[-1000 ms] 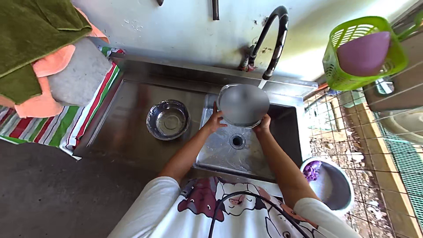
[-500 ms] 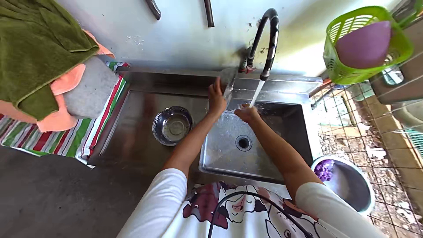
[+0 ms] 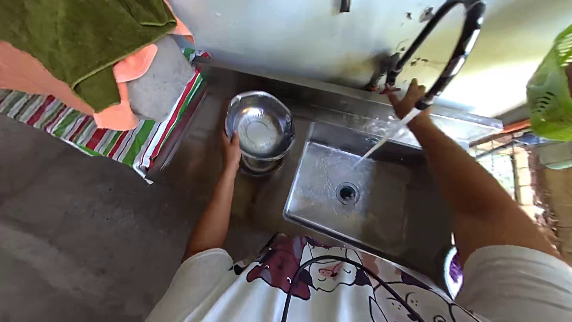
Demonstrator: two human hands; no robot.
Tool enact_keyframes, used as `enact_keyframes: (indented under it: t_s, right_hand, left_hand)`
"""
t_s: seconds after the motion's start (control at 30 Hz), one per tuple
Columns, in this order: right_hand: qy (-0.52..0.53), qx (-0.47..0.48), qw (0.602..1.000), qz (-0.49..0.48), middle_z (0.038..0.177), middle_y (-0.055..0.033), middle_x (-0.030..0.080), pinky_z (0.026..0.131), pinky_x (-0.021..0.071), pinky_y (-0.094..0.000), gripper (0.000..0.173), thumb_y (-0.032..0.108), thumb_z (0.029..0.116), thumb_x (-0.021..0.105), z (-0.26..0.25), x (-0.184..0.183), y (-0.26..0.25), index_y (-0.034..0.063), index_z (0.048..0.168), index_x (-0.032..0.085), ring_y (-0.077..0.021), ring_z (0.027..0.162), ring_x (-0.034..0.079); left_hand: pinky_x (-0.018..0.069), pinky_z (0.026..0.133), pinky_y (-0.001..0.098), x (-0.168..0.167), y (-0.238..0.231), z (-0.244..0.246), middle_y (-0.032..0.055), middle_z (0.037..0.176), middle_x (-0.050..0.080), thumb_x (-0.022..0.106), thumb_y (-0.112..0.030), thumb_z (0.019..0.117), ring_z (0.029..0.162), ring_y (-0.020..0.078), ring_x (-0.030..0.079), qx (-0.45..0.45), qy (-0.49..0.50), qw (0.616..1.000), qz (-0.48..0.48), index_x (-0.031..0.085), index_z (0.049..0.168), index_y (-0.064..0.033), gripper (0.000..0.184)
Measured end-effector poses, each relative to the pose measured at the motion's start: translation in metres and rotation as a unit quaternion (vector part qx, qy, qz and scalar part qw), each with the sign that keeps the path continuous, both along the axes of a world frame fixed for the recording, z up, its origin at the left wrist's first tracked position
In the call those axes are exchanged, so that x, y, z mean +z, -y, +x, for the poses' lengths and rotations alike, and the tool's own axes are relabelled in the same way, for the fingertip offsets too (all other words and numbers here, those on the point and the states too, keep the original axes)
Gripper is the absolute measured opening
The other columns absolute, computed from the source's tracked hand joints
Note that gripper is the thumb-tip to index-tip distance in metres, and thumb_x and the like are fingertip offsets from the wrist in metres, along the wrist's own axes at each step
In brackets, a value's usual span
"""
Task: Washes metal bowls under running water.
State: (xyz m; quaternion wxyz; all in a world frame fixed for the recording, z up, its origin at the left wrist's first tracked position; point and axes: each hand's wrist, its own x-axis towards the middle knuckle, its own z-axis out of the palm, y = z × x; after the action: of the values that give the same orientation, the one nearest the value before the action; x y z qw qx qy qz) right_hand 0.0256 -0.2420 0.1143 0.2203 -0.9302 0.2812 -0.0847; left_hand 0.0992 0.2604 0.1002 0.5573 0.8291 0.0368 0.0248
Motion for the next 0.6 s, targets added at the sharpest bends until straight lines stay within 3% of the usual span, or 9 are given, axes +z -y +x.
enact_keyframes:
  t_s: [0.03, 0.13, 0.2, 0.3, 0.33, 0.37, 0.43, 0.5, 0.6]
  right_hand:
    - [-0.024, 0.010, 0.999, -0.021, 0.141, -0.0461, 0.044, 0.105, 0.0352, -0.0765, 0.084, 0.053, 0.1018, 0.054, 0.011, 0.007, 0.001, -0.0132, 0.150, 0.035, -0.0637, 0.130, 0.045]
    - [-0.109, 0.064, 0.987, -0.102, 0.116, -0.0460, 0.060, 0.089, 0.0422, -0.0795, 0.066, 0.045, 0.1090, 0.042, 0.026, 0.026, -0.014, -0.0179, 0.119, 0.060, -0.0654, 0.113, 0.057]
    - [-0.148, 0.090, 0.973, -0.155, 0.112, -0.0448, 0.061, 0.081, 0.0436, -0.0794, 0.047, 0.028, 0.1109, 0.042, 0.030, 0.019, -0.026, -0.0140, 0.117, 0.062, -0.0656, 0.106, 0.059]
    - [-0.152, 0.118, 0.958, -0.212, 0.120, -0.0450, 0.059, 0.087, 0.0441, -0.0777, 0.037, 0.014, 0.1086, 0.043, 0.026, 0.008, -0.023, -0.0149, 0.126, 0.058, -0.0640, 0.113, 0.058]
    - [-0.137, 0.127, 0.960, -0.209, 0.122, -0.0466, 0.057, 0.089, 0.0431, -0.0783, 0.038, 0.012, 0.1090, 0.042, 0.026, 0.008, -0.024, -0.0174, 0.129, 0.055, -0.0654, 0.115, 0.056]
    - [-0.127, 0.124, 0.966, -0.190, 0.125, -0.0473, 0.055, 0.094, 0.0419, -0.0778, 0.040, 0.013, 0.1101, 0.039, 0.027, 0.007, -0.026, -0.0175, 0.134, 0.050, -0.0656, 0.118, 0.054]
    - [-0.101, 0.077, 0.984, -0.124, 0.136, -0.0434, 0.052, 0.108, 0.0374, -0.0710, 0.048, 0.021, 0.1119, 0.033, 0.028, 0.002, -0.026, -0.0123, 0.145, 0.046, -0.0595, 0.130, 0.050]
    - [-0.077, 0.038, 0.991, -0.101, 0.139, -0.0383, 0.054, 0.112, 0.0379, -0.0639, 0.051, 0.026, 0.1115, 0.031, 0.031, -0.004, -0.021, -0.0099, 0.145, 0.048, -0.0532, 0.134, 0.050]
    - [-0.021, -0.007, 1.000, -0.010, 0.142, -0.0274, 0.058, 0.117, 0.0373, -0.0511, 0.057, 0.033, 0.1115, 0.027, 0.035, -0.013, -0.014, -0.0058, 0.140, 0.057, -0.0390, 0.137, 0.053]
  left_hand:
    - [0.0325, 0.121, 0.0462, -0.008, -0.017, -0.007, 0.0276, 0.157, 0.038, 0.044, -0.023, 0.1103, 0.145, 0.0330, 0.041, 0.018, -0.023, 1.000, 0.010, 0.025, 0.158, 0.0047, 0.058]
    - [0.0363, 0.116, 0.0539, -0.036, -0.049, -0.024, 0.0304, 0.149, 0.047, 0.047, -0.021, 0.1097, 0.139, 0.0396, 0.047, 0.041, -0.067, 0.996, 0.042, 0.036, 0.154, 0.0045, 0.052]
    - [0.0416, 0.111, 0.0580, -0.054, -0.057, -0.029, 0.0308, 0.141, 0.055, 0.050, -0.022, 0.1090, 0.131, 0.0427, 0.054, 0.058, -0.085, 0.993, 0.058, 0.046, 0.147, 0.0044, 0.047]
    - [0.0405, 0.112, 0.0551, -0.067, -0.050, -0.031, 0.0335, 0.136, 0.056, 0.057, -0.016, 0.1046, 0.131, 0.0453, 0.052, 0.073, -0.093, 0.989, 0.085, 0.058, 0.135, 0.0092, 0.039]
    - [0.0395, 0.113, 0.0544, -0.073, -0.049, -0.031, 0.0345, 0.141, 0.052, 0.058, -0.014, 0.1037, 0.134, 0.0459, 0.050, 0.071, -0.110, 0.989, 0.066, 0.052, 0.143, 0.0064, 0.045]
    - [0.0415, 0.112, 0.0544, -0.084, -0.049, -0.030, 0.0343, 0.147, 0.047, 0.058, -0.013, 0.1033, 0.135, 0.0457, 0.049, 0.064, -0.139, 0.988, 0.033, 0.036, 0.157, -0.0017, 0.059]
    - [0.0531, 0.098, 0.0565, -0.110, -0.047, -0.028, 0.0320, 0.151, 0.044, 0.058, -0.016, 0.1031, 0.126, 0.0442, 0.058, 0.051, -0.214, 0.974, -0.048, 0.009, 0.166, -0.0168, 0.079]
    - [0.0568, 0.090, 0.0594, -0.120, -0.040, -0.036, 0.0296, 0.152, 0.043, 0.057, -0.013, 0.1037, 0.121, 0.0452, 0.061, 0.062, -0.255, 0.951, -0.165, 0.011, 0.164, -0.0175, 0.076]
    - [0.0565, 0.090, 0.0583, -0.114, -0.033, -0.056, 0.0286, 0.151, 0.044, 0.055, -0.005, 0.1029, 0.121, 0.0438, 0.060, 0.085, -0.266, 0.929, -0.242, 0.022, 0.161, -0.0129, 0.067]
